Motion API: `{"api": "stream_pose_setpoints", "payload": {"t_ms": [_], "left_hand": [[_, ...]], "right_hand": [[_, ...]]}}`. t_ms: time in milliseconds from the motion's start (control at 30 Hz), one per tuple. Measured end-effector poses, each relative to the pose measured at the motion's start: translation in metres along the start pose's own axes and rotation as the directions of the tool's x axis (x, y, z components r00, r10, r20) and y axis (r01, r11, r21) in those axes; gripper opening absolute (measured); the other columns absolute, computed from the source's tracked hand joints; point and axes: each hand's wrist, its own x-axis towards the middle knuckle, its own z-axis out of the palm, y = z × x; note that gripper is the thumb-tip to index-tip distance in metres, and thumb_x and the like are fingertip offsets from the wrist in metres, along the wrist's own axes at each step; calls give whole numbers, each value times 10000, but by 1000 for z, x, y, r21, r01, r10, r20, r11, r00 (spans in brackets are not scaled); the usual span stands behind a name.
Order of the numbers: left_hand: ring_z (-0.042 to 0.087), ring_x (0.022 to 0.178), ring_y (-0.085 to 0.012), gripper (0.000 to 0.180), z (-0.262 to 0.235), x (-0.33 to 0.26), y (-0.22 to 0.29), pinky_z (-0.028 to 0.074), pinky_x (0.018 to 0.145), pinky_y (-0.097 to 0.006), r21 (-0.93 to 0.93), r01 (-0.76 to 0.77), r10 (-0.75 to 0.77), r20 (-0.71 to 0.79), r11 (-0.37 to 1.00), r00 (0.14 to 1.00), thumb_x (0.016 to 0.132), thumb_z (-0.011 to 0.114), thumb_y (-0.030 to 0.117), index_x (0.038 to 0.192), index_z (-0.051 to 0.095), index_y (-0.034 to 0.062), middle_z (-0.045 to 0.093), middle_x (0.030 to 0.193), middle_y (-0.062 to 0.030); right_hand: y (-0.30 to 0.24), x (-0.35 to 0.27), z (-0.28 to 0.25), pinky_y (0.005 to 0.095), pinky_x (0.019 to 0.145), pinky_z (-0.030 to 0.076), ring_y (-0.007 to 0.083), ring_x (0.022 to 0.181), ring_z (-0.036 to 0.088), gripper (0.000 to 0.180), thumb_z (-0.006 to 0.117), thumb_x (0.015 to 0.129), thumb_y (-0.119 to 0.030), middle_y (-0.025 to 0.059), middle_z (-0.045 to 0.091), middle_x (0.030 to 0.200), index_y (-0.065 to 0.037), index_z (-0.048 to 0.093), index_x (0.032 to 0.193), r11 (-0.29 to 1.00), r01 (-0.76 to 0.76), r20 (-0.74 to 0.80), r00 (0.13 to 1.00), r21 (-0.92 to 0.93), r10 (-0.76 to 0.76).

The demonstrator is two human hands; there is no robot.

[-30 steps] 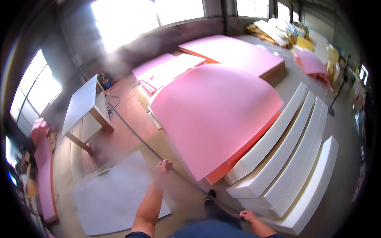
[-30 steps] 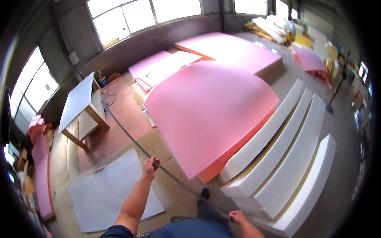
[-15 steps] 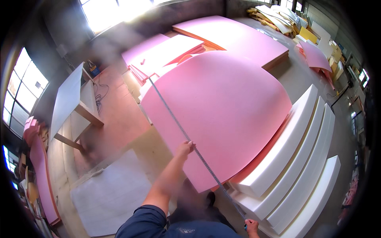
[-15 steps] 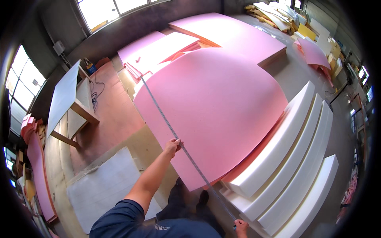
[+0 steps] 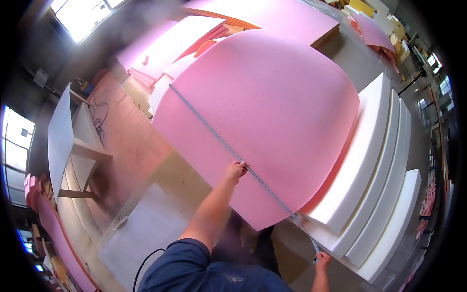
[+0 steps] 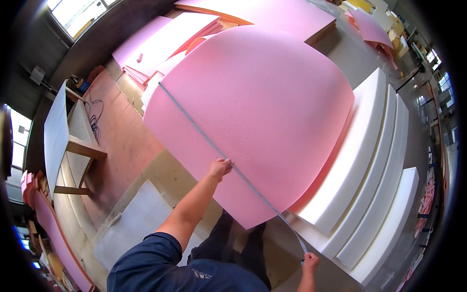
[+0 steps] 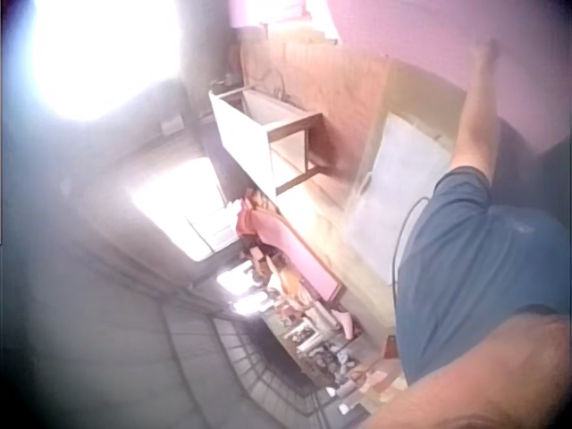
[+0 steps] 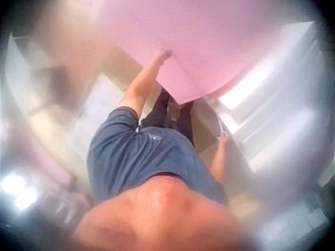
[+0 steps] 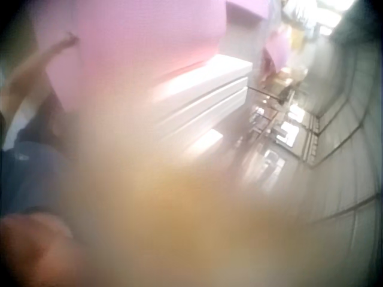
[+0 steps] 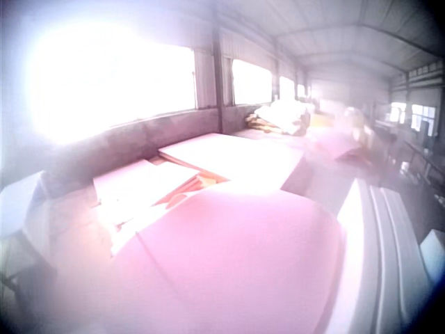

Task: The person measures a pink foam sheet with a tape measure, then uses a hydraulic guillotine cutter to trim and cut the foam into smaller rectangular pieces. The person repeatedly positions the foam, operates the cutter, and removes the cut pieces.

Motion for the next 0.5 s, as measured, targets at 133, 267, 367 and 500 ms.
{"api": "stream_pose_setpoints", "payload": {"t_ms": [133, 267, 367, 500], "left_hand": [[676, 873, -164, 186, 7, 10, 4, 540, 786, -318, 85, 10, -9, -12, 996, 1000, 957, 619, 193, 1080, 584, 57, 699, 928, -51], [666, 798, -143, 180, 16, 31, 7, 535, 703, -284, 181, -22, 21, 8, 983, 1000, 938, 647, 212, 1008, 628, 47, 685, 845, -56], [542, 567, -100, 171, -14, 99, -25, 417, 472, -242, 491, -248, 183, 179, 835, 967, 922, 671, 228, 868, 660, 66, 649, 731, -40], [596, 605, -98, 143, -11, 75, 6, 460, 508, -245, 180, -33, 19, 79, 983, 997, 932, 671, 236, 874, 632, 111, 649, 721, -4]], "right_hand": [[-27, -7, -3, 346, 600, 493, 190, 584, 613, 162, 674, 800, -151, 100, 636, 614, 6, 712, 783, 997, -57, -28, 998, -54, 55], [-46, -4, -1, 374, 603, 494, 243, 592, 625, 173, 688, 805, -198, 118, 652, 644, -30, 726, 793, 985, -100, -54, 994, -139, 93], [-25, 10, 6, 407, 601, 492, 291, 631, 639, 153, 700, 809, -240, 134, 670, 708, -93, 740, 819, 970, -9, -34, 999, -241, 1], [-88, 23, 15, 442, 654, 526, 327, 728, 671, 191, 650, 816, -313, 130, 688, 765, -150, 747, 830, 918, -171, -42, 985, -358, 167]]}}
